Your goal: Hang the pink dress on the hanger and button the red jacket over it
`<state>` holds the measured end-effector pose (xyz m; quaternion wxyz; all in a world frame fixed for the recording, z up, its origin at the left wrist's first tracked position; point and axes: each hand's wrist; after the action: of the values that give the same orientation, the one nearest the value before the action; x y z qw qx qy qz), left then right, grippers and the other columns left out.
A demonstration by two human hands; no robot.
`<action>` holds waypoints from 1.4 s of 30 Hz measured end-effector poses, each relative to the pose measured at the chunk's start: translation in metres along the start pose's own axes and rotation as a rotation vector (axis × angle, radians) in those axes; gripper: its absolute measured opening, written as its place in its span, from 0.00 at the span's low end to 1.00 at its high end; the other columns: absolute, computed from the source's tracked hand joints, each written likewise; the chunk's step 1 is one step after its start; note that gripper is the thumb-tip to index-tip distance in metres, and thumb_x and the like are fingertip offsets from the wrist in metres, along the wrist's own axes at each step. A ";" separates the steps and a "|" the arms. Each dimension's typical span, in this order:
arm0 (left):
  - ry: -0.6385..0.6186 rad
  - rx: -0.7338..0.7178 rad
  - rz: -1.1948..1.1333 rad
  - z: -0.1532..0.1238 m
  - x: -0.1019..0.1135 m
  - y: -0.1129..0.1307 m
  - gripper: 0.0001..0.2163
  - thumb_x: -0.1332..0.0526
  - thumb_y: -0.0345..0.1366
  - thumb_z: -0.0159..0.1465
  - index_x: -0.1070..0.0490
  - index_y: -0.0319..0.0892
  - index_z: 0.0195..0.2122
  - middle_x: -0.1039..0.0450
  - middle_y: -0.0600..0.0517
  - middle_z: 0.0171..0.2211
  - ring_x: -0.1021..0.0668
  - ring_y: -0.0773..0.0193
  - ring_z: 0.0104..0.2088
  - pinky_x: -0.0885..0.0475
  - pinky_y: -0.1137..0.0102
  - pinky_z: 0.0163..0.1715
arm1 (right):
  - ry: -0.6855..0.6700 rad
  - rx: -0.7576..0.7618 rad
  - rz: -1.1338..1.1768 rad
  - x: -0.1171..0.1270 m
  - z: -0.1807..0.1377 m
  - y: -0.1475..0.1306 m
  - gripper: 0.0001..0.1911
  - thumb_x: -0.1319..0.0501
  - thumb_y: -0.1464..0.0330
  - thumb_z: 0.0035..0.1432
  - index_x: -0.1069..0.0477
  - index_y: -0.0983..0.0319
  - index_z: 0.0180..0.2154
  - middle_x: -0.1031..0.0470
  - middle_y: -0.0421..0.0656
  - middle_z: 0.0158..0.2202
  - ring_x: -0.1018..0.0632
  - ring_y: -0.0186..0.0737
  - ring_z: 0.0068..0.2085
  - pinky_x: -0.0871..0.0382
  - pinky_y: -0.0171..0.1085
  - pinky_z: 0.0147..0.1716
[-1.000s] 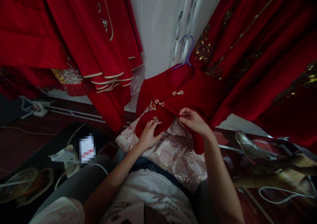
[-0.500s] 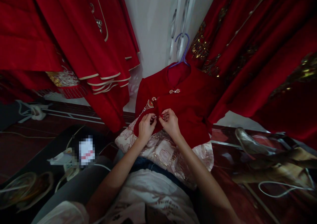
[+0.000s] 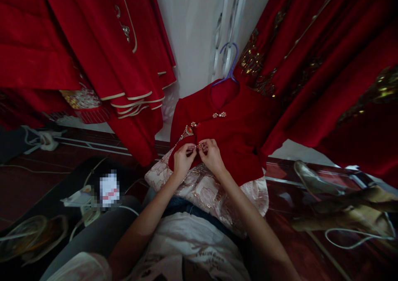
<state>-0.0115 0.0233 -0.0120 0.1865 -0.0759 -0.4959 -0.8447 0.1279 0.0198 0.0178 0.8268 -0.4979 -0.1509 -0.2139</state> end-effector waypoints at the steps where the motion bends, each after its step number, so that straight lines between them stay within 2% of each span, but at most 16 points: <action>1: 0.007 0.018 -0.022 0.000 -0.001 0.000 0.07 0.39 0.30 0.59 0.26 0.41 0.39 0.22 0.50 0.37 0.19 0.66 0.36 0.21 0.67 0.39 | -0.002 0.015 -0.006 -0.001 0.000 0.001 0.08 0.44 0.74 0.57 0.32 0.62 0.41 0.34 0.47 0.41 0.26 0.38 0.35 0.25 0.40 0.40; 6: 0.015 0.115 -0.158 0.002 -0.005 0.001 0.08 0.36 0.30 0.56 0.26 0.40 0.38 0.21 0.50 0.37 0.19 0.65 0.36 0.20 0.67 0.40 | 0.013 0.033 -0.040 -0.006 -0.003 0.000 0.09 0.46 0.75 0.60 0.32 0.61 0.42 0.35 0.48 0.43 0.26 0.40 0.40 0.27 0.42 0.45; 12: 0.027 0.195 -0.216 0.006 -0.002 0.004 0.08 0.35 0.31 0.54 0.25 0.38 0.36 0.21 0.48 0.33 0.19 0.64 0.34 0.21 0.68 0.38 | 0.017 0.053 -0.066 -0.010 -0.007 -0.005 0.10 0.49 0.74 0.62 0.32 0.61 0.42 0.35 0.48 0.44 0.26 0.41 0.42 0.28 0.42 0.47; 20: -0.037 0.164 -0.177 0.012 0.004 -0.002 0.07 0.35 0.30 0.53 0.24 0.38 0.34 0.20 0.49 0.31 0.19 0.64 0.31 0.21 0.68 0.36 | 0.076 0.032 -0.103 -0.015 -0.011 -0.009 0.10 0.51 0.72 0.64 0.32 0.60 0.41 0.34 0.48 0.43 0.26 0.43 0.43 0.30 0.43 0.47; 26: -0.115 0.082 -0.089 0.015 0.010 -0.003 0.07 0.36 0.28 0.54 0.25 0.40 0.34 0.22 0.51 0.31 0.20 0.65 0.30 0.21 0.69 0.34 | 0.067 0.045 -0.163 -0.018 -0.012 -0.007 0.11 0.51 0.73 0.63 0.32 0.58 0.41 0.34 0.47 0.43 0.25 0.41 0.42 0.29 0.40 0.44; 30: -0.077 -0.050 0.048 0.011 0.017 0.005 0.10 0.40 0.27 0.58 0.26 0.42 0.40 0.25 0.51 0.35 0.22 0.67 0.33 0.23 0.70 0.36 | -0.038 0.043 -0.207 0.007 -0.001 -0.011 0.08 0.47 0.71 0.62 0.30 0.59 0.40 0.30 0.45 0.41 0.24 0.38 0.36 0.28 0.37 0.39; 32: 0.008 -0.100 0.120 0.009 0.024 0.011 0.11 0.41 0.28 0.60 0.26 0.44 0.43 0.27 0.51 0.37 0.23 0.67 0.35 0.24 0.70 0.38 | -0.011 0.020 -0.190 0.028 0.007 -0.015 0.07 0.45 0.69 0.61 0.29 0.59 0.38 0.28 0.44 0.38 0.24 0.37 0.35 0.28 0.36 0.39; 35: 0.077 -0.152 0.227 0.007 0.032 0.018 0.07 0.40 0.30 0.61 0.25 0.45 0.39 0.30 0.51 0.39 0.25 0.65 0.37 0.26 0.67 0.43 | 0.075 0.018 -0.128 0.061 0.015 -0.023 0.07 0.44 0.67 0.61 0.28 0.59 0.39 0.25 0.44 0.37 0.23 0.38 0.36 0.28 0.37 0.40; 38: -0.006 -0.215 0.336 0.008 0.032 0.021 0.05 0.36 0.33 0.59 0.24 0.46 0.37 0.32 0.50 0.40 0.27 0.60 0.43 0.30 0.62 0.49 | 0.058 0.002 -0.004 0.082 0.017 -0.032 0.08 0.43 0.63 0.61 0.29 0.59 0.40 0.23 0.44 0.36 0.21 0.37 0.34 0.27 0.35 0.34; 42: -0.098 -0.266 0.421 0.010 0.025 0.017 0.10 0.36 0.37 0.60 0.25 0.47 0.44 0.35 0.48 0.42 0.31 0.57 0.46 0.31 0.61 0.49 | -0.060 -0.016 0.103 0.094 0.014 -0.043 0.09 0.41 0.62 0.60 0.29 0.59 0.39 0.23 0.42 0.33 0.21 0.36 0.31 0.26 0.33 0.27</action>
<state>-0.0279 0.0186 0.0150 0.3222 -0.2423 -0.3621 -0.8405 0.1867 -0.0046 0.1006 0.8279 -0.5176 -0.1481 -0.1572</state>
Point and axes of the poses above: each hand's wrist, its own z-axis towards the middle knuckle, its own x-axis out of the back of the hand, y = z × x
